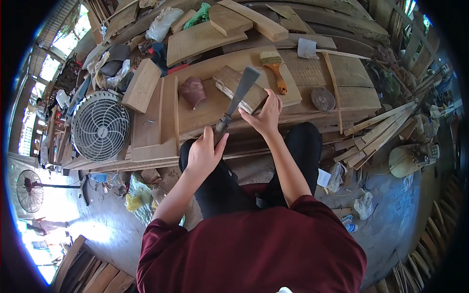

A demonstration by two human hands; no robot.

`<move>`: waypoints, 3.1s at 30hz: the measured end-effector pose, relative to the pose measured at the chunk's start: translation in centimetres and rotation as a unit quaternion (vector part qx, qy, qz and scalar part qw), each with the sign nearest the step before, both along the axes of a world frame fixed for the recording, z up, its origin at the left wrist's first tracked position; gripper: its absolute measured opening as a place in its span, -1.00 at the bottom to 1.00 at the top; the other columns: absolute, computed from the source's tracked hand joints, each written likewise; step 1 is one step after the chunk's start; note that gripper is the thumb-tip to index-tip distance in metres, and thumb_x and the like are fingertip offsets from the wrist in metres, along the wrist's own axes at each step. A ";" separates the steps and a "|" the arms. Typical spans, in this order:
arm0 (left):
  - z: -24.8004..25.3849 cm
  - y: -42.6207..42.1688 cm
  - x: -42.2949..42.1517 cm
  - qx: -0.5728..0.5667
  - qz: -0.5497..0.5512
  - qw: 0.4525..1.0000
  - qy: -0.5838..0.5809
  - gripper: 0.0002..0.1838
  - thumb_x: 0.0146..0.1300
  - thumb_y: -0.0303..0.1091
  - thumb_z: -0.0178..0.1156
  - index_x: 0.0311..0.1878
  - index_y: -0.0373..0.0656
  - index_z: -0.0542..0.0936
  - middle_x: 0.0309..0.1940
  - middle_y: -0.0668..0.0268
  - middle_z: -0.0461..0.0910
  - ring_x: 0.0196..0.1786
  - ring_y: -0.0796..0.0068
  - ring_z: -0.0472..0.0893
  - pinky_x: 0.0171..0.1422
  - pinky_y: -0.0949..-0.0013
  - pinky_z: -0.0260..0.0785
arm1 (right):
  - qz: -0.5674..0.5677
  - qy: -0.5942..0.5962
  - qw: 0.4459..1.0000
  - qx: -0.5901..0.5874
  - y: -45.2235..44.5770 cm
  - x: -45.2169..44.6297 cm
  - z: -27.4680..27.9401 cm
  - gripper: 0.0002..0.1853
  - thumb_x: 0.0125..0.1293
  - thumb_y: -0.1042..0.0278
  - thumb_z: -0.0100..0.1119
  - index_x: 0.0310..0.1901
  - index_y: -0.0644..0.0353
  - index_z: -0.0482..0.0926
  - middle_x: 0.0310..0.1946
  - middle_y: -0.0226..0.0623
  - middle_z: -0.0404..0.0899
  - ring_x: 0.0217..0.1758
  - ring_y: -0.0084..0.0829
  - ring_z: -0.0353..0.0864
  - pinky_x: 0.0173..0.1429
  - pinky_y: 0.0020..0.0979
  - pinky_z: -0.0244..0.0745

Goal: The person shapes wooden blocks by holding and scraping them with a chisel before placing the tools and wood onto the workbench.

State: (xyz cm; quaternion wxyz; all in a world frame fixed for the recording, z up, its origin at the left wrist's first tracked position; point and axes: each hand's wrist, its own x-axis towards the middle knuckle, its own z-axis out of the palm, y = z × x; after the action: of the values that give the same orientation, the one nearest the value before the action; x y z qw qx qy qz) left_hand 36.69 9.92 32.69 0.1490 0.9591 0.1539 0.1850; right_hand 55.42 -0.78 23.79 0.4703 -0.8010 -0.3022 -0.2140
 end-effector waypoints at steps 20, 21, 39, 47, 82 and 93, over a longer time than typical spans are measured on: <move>-0.5 0.4 0.9 -0.002 0.003 0.992 0.127 -0.55 0.39 -0.01 0.08 -0.17 -0.32 0.33 -0.63 -0.09 0.54 -0.50 -0.15 0.60 -0.47 0.00 0.47 | -0.012 -0.001 1.000 -0.003 -0.2 -0.1 0.3 0.02 -0.20 -0.12 0.51 0.23 0.30 0.21 0.07 -0.02 0.42 0.22 -0.05 0.38 0.44 -0.03 0.02; 0.1 0.1 0.9 -0.002 0.004 0.992 0.126 -0.55 0.39 -0.01 0.08 -0.17 -0.32 0.33 -0.63 -0.09 0.54 -0.50 -0.15 0.60 -0.47 0.00 0.47 | -0.009 -0.005 1.000 -0.006 -0.3 0.0 0.3 0.02 -0.20 -0.11 0.51 0.23 0.30 0.21 0.08 -0.02 0.42 0.22 -0.05 0.38 0.43 -0.03 0.02; -0.5 1.0 0.8 -0.030 -0.005 0.996 0.086 -0.56 0.40 -0.03 0.07 -0.10 -0.33 0.34 -0.65 -0.10 0.52 -0.53 -0.17 0.58 -0.50 -0.04 0.43 | -0.017 -0.016 1.000 -0.011 -0.1 -0.1 0.2 0.02 -0.20 -0.09 0.51 0.23 0.29 0.20 0.08 -0.04 0.40 0.23 -0.09 0.38 0.44 -0.03 -0.01; -0.1 1.0 0.9 -0.012 -0.004 0.997 0.080 -0.55 0.40 0.02 0.04 -0.17 -0.27 0.34 -0.64 -0.10 0.52 -0.49 -0.18 0.59 -0.45 -0.08 0.43 | -0.012 -0.006 1.000 -0.010 0.1 0.0 -0.2 0.03 -0.19 -0.12 0.50 0.24 0.30 0.20 0.08 -0.05 0.39 0.23 -0.10 0.38 0.44 -0.03 -0.01; 2.3 0.7 0.7 -0.198 -0.012 0.980 0.001 -0.54 0.41 -0.02 0.04 -0.11 -0.34 0.38 -0.52 -0.22 0.54 -0.33 -0.31 0.57 -0.25 -0.17 0.40 | -0.003 -0.002 1.000 -0.005 0.0 0.0 0.1 0.02 -0.18 -0.12 0.49 0.23 0.32 0.20 0.05 -0.03 0.41 0.21 -0.08 0.38 0.43 -0.01 -0.02; -1.1 2.7 0.9 -0.208 -0.015 0.977 -0.030 -0.57 0.42 -0.06 0.04 -0.14 -0.34 0.36 -0.53 -0.23 0.53 -0.34 -0.31 0.57 -0.24 -0.15 0.41 | 0.004 0.003 1.000 0.010 0.0 0.0 0.1 0.01 -0.19 -0.13 0.49 0.23 0.31 0.21 0.06 -0.03 0.41 0.21 -0.09 0.38 0.44 -0.02 -0.04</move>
State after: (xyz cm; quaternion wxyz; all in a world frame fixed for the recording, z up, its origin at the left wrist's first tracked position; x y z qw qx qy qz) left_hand 37.60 12.64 31.63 0.3527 0.9032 0.1702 0.1757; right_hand 55.42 -0.74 23.88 0.4798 -0.7956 -0.3023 -0.2129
